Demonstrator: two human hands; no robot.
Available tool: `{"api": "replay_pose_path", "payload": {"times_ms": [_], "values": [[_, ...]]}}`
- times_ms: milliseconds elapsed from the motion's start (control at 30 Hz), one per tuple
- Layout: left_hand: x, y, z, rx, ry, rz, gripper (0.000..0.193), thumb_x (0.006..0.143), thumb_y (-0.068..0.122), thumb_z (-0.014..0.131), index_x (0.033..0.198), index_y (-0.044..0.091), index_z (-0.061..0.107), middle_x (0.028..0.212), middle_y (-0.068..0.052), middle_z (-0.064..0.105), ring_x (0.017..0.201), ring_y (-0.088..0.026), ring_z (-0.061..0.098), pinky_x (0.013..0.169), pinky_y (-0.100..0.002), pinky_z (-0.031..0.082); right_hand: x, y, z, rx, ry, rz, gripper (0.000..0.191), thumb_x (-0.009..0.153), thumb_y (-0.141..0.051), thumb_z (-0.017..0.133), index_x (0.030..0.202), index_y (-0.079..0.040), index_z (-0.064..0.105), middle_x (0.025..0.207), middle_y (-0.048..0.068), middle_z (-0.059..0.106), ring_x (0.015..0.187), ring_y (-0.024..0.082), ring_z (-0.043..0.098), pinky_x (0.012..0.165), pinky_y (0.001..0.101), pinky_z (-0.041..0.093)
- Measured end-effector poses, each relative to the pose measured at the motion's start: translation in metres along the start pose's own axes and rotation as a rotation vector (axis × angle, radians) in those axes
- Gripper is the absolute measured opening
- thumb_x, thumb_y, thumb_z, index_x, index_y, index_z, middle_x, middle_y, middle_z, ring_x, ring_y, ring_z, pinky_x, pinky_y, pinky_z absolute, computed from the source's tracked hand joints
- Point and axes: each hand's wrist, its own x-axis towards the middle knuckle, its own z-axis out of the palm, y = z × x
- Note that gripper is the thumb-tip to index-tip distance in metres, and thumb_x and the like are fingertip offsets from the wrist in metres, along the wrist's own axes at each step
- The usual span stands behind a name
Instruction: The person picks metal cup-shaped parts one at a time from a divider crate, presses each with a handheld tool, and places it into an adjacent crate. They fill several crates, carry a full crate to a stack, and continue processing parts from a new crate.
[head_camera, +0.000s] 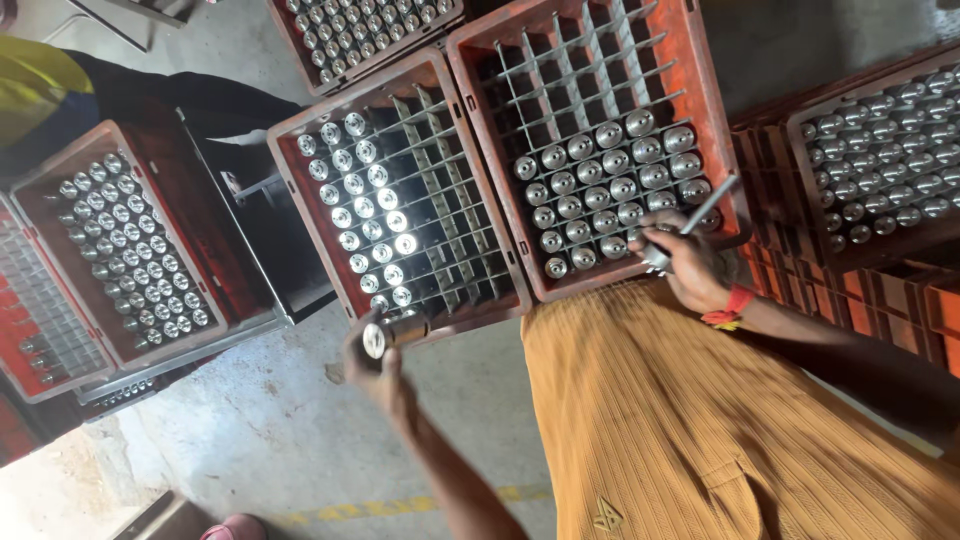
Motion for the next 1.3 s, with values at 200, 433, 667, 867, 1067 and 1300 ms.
{"api": "replay_pose_path", "payload": {"times_ms": [200, 433, 667, 867, 1067, 1300], "values": [[-0.025, -0.095, 0.169, 0.205, -0.219, -0.361, 0.032, 0.102, 0.011, 0.080, 0.080, -0.008, 0.068, 0.071, -0.011, 0.063, 0.063, -0.014, 0.051, 0.056, -0.030, 0.040, -0.004, -0.016, 0.046, 0.028, -0.008, 0.006, 0.014, 0.093, -0.002, 0.063, 0.106, -0.002, 0.065, 0.093, 0.005, 0.069, 0.081, 0.020, 0.071, 0.073, 0.0329, 0.059], [-0.081, 0.005, 0.289, 0.342, -0.545, -0.514, 0.039, 0.075, 0.018, 0.088, 0.103, -0.002, 0.070, 0.087, -0.011, 0.079, 0.077, -0.019, 0.073, 0.071, -0.035, 0.057, -0.020, -0.076, 0.064, 0.055, -0.023, -0.087, 0.013, 0.096, -0.005, 0.061, 0.109, -0.005, 0.064, 0.100, 0.003, 0.067, 0.085, 0.014, 0.069, 0.076, 0.0289, 0.057], [-0.074, 0.007, 0.324, 0.476, -0.814, -0.473, 0.041, 0.071, 0.023, 0.090, 0.099, -0.002, 0.074, 0.088, -0.016, 0.078, 0.081, -0.022, 0.076, 0.075, -0.037, 0.060, -0.022, -0.093, 0.023, -0.133, -0.415, -0.243, 0.007, 0.104, -0.003, 0.055, 0.110, -0.005, 0.056, 0.091, 0.003, 0.059, 0.087, 0.010, 0.061, 0.080, 0.0289, 0.053], [-0.068, -0.006, 0.340, 0.237, -0.920, -0.471, 0.044, 0.083, 0.026, 0.083, 0.116, -0.001, 0.072, 0.101, -0.018, 0.078, 0.089, -0.025, 0.074, 0.079, -0.037, 0.057, 0.020, -0.092, -0.014, 0.032, -0.154, -0.043, 0.012, 0.100, -0.002, 0.057, 0.111, -0.006, 0.058, 0.087, 0.004, 0.060, 0.086, 0.015, 0.067, 0.077, 0.0309, 0.056], [-0.016, -0.047, 0.376, 0.768, -0.790, -0.207, 0.054, 0.093, 0.038, 0.073, 0.138, 0.010, 0.063, 0.123, -0.022, 0.070, 0.098, -0.035, 0.073, 0.080, -0.044, 0.059, 0.069, -0.111, -0.064, 0.327, 0.112, -0.272, 0.012, 0.101, -0.001, 0.057, 0.113, -0.004, 0.061, 0.091, 0.009, 0.065, 0.087, 0.022, 0.070, 0.078, 0.0332, 0.057], [0.003, -0.087, 0.402, 0.718, -0.815, 0.278, 0.047, 0.097, 0.007, 0.061, 0.143, 0.015, 0.066, 0.137, -0.012, 0.063, 0.108, -0.034, 0.069, 0.092, -0.041, 0.059, 0.063, -0.101, -0.084, 0.314, 0.229, -0.214, 0.011, 0.102, -0.003, 0.057, 0.113, -0.006, 0.061, 0.089, 0.009, 0.068, 0.085, 0.020, 0.069, 0.078, 0.0324, 0.058]]}}
